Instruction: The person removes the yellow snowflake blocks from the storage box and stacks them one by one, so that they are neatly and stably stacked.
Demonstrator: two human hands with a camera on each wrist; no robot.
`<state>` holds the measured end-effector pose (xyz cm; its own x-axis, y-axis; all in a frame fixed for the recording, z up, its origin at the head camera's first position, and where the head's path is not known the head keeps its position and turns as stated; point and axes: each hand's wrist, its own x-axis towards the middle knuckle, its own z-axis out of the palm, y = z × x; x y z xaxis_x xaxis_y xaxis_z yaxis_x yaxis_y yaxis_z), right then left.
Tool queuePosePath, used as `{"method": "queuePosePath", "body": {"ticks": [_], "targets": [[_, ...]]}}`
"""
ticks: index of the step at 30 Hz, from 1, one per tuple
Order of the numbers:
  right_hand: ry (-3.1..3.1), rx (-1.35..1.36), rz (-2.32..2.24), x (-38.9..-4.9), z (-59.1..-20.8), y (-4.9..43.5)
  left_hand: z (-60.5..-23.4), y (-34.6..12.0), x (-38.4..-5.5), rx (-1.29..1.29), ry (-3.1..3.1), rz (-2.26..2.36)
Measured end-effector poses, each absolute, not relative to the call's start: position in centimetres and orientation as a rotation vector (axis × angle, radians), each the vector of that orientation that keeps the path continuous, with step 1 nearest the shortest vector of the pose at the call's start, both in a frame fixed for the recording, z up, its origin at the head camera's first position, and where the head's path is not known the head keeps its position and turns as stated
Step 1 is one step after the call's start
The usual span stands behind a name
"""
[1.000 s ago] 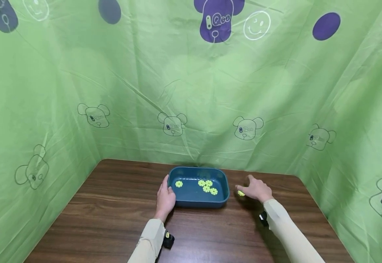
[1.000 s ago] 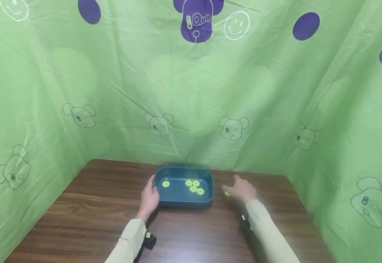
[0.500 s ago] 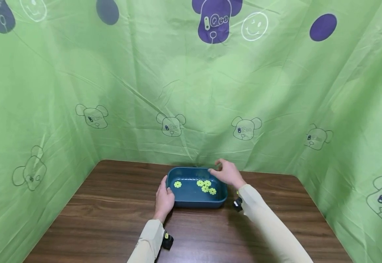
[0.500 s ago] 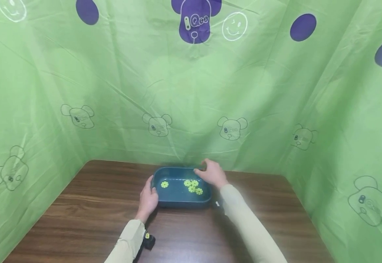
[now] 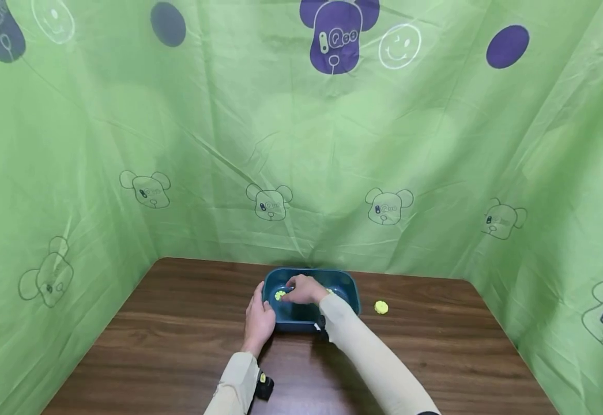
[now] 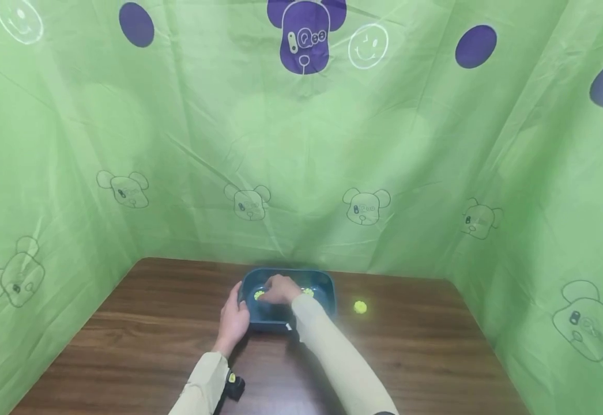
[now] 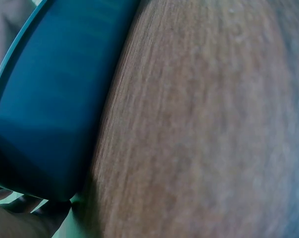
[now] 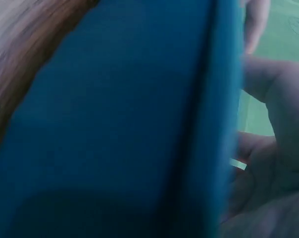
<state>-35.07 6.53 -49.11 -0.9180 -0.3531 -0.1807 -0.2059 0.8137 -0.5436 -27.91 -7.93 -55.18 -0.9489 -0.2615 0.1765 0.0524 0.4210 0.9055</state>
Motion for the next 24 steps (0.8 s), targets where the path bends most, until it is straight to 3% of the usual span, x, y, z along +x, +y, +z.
{"method": "queuePosePath", "body": {"ticks": [24], "targets": [[2.91,-0.378,-0.691,-35.7,-53.1,4.4,-55.6,-7.6,-27.8,0.19,-2.367,-1.536]]}}
